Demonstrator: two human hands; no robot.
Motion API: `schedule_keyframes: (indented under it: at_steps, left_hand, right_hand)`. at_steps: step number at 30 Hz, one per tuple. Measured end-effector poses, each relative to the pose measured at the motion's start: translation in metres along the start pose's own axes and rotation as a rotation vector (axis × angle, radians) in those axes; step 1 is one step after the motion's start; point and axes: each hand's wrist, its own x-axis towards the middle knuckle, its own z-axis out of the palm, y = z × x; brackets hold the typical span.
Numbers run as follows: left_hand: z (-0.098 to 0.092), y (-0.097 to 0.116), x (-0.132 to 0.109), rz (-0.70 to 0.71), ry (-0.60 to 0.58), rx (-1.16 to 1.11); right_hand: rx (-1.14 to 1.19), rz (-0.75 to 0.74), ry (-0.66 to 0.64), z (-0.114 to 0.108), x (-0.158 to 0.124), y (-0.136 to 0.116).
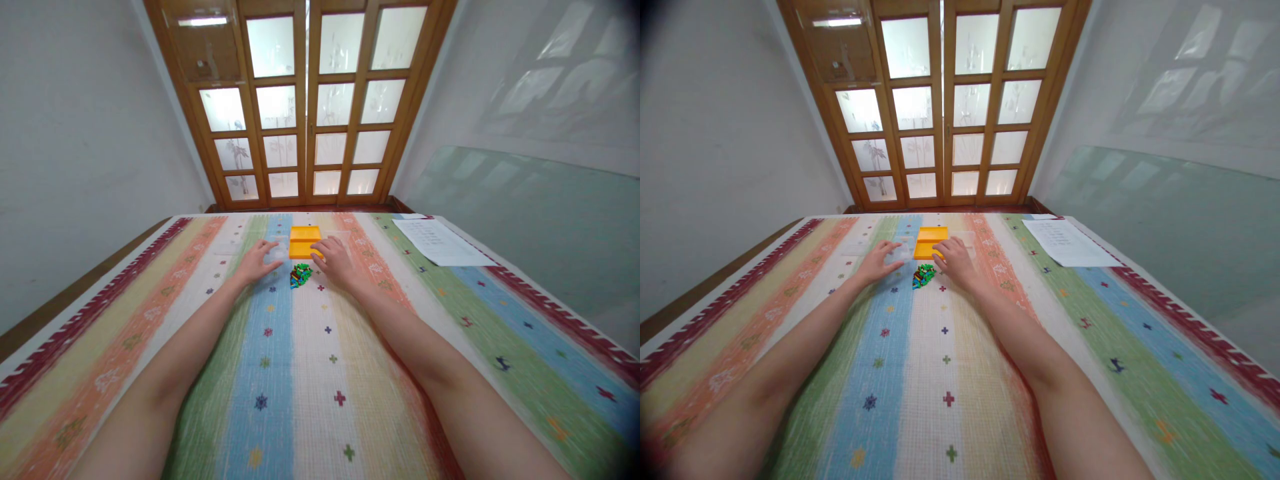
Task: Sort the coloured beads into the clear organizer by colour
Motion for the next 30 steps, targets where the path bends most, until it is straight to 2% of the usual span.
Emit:
schedule_keyframes:
  at_steps: [2,5,10,16,20,23,30]
  left_hand:
    - [0.009,0.018,0.01,0.071,-0.069,-0.063]
    - [0.021,0.037,0.02,0.088,-0.08,-0.119]
    - [0.03,0.044,0.024,0.153,-0.107,-0.331]
    - [0.052,0.036,0.021,-0.061,0.003,-0.687]
    - [0.072,0.037,0.019,-0.12,0.052,-0.881]
    - [0.081,0.038,0.017,-0.147,0.095,-0.885]
    - [0.081,0.041,0.014,-0.105,0.143,-0.792]
  right_hand:
    - [0.047,-0.052,-0.022,-0.001,0.0,-0.008]
    - [0.164,-0.086,-0.057,-0.001,-0.001,-0.014]
    - [0.358,0.015,-0.089,-0.001,-0.004,-0.01]
    - [0.448,0.123,-0.031,0.003,0.0,-0.002]
    - [0.389,0.13,-0.017,0.007,0.0,-0.001]
    - [0.301,0.082,-0.026,0.007,-0.002,-0.003]
    - [0.064,-0.003,0.008,0.005,-0.007,-0.013]
